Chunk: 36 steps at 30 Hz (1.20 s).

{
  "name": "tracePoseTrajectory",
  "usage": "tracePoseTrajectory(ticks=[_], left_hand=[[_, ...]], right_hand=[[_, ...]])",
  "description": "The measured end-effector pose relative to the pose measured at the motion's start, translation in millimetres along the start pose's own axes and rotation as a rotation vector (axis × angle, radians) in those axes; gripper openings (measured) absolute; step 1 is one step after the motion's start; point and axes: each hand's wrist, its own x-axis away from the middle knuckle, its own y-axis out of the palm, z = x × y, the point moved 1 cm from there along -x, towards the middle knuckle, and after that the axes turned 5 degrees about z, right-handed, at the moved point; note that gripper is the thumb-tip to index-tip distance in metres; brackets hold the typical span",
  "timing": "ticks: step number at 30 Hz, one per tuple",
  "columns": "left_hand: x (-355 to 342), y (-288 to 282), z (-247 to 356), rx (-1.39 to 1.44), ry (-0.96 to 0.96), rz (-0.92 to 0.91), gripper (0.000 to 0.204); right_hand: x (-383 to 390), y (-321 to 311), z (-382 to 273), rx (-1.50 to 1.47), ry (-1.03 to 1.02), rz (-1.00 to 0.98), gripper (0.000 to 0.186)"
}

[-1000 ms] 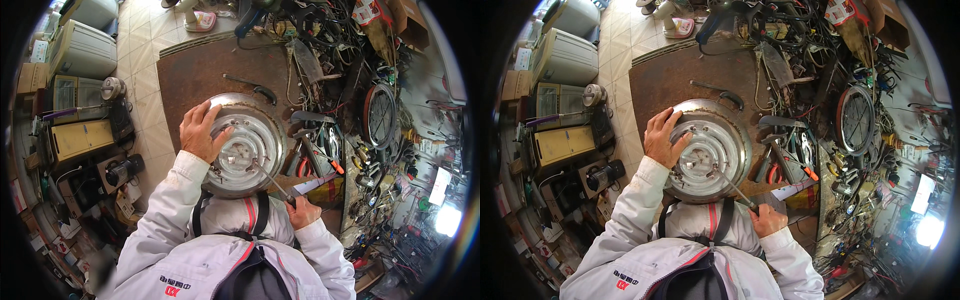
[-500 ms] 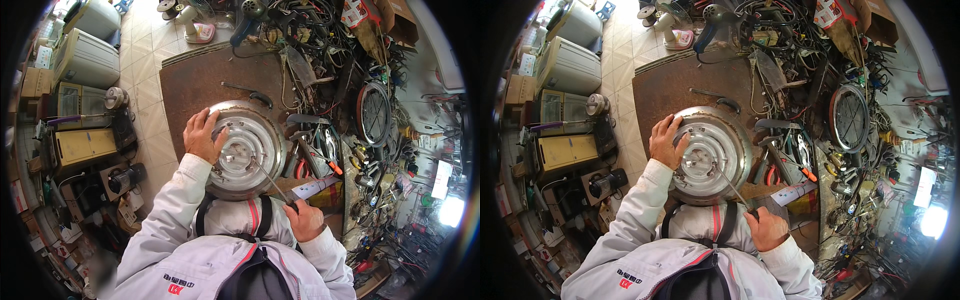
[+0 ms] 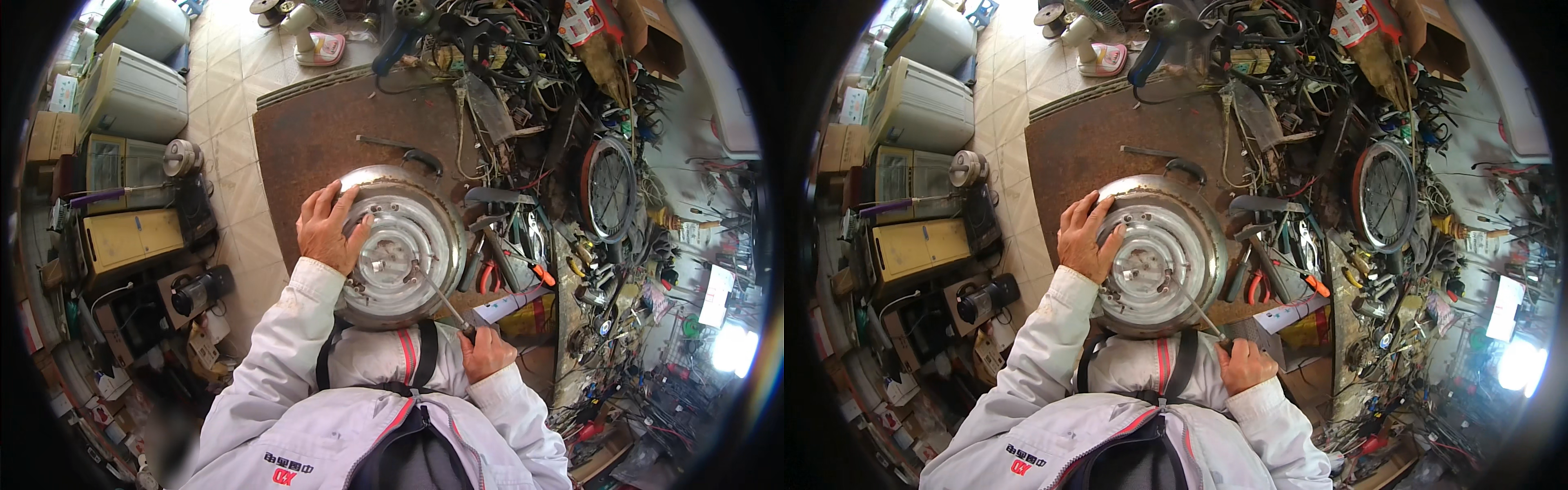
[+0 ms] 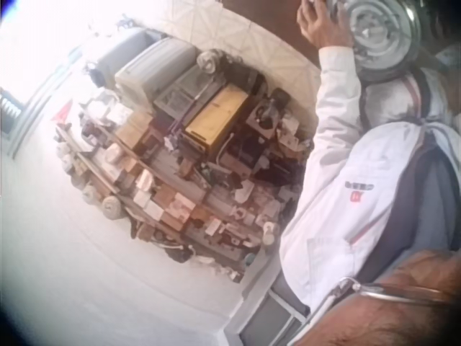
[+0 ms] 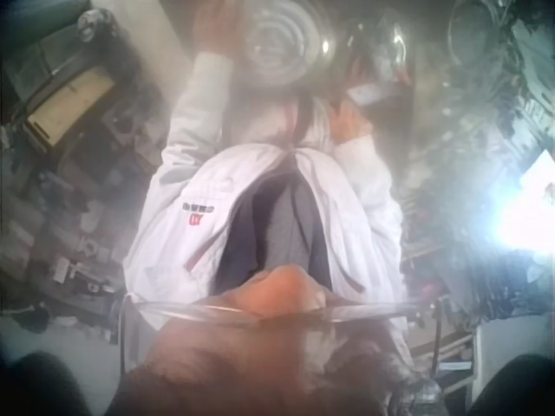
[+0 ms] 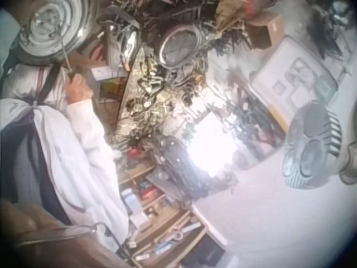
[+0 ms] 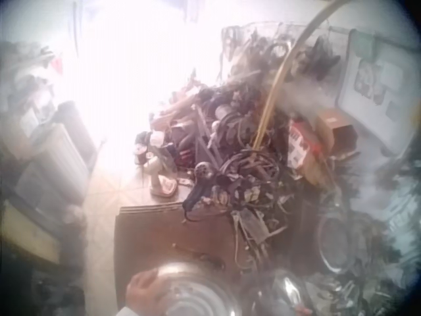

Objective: The person uses pliers to bend and adjust metal prongs on the underside of a large metal appliance part. They then use a hammer to tap the prongs into place. The person also uses a utility knife to cut a small piece of material.

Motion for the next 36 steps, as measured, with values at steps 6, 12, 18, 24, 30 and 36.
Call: tracePoseTrajectory(ticks=[6,12,18,24,30,36], left_hand=[[2,3,5,-0.04,0.034,0.042,0.053],[0,5,1,-0.058,0.005,0.024,0.052],[2,7,-1,-0.064,0.016,0.0,0.054],[1,1,1,-0.03,0.006,-0.008,0.052],[-2,-3,6,-0.011,-0.018,-0.014,0.051],[-2,-3,7,-0.009,-0.003,-0.006,0.052]], right_hand=[[3,18,7,0.002,-0.034,0.136,0.035],[-15,-27,-9,-0.16,0.115,-0.122,0.035],[-46,-69,-8,0.023,0.0,-0.151,0.034],[-52,-47,17,0.018,-0.066,-0.113,0.038],[-55,-32,36,-0.139,-0.08,-0.258,0.039],[-44,-2,48,-0.082,-0.175,-0.079,0.039]])
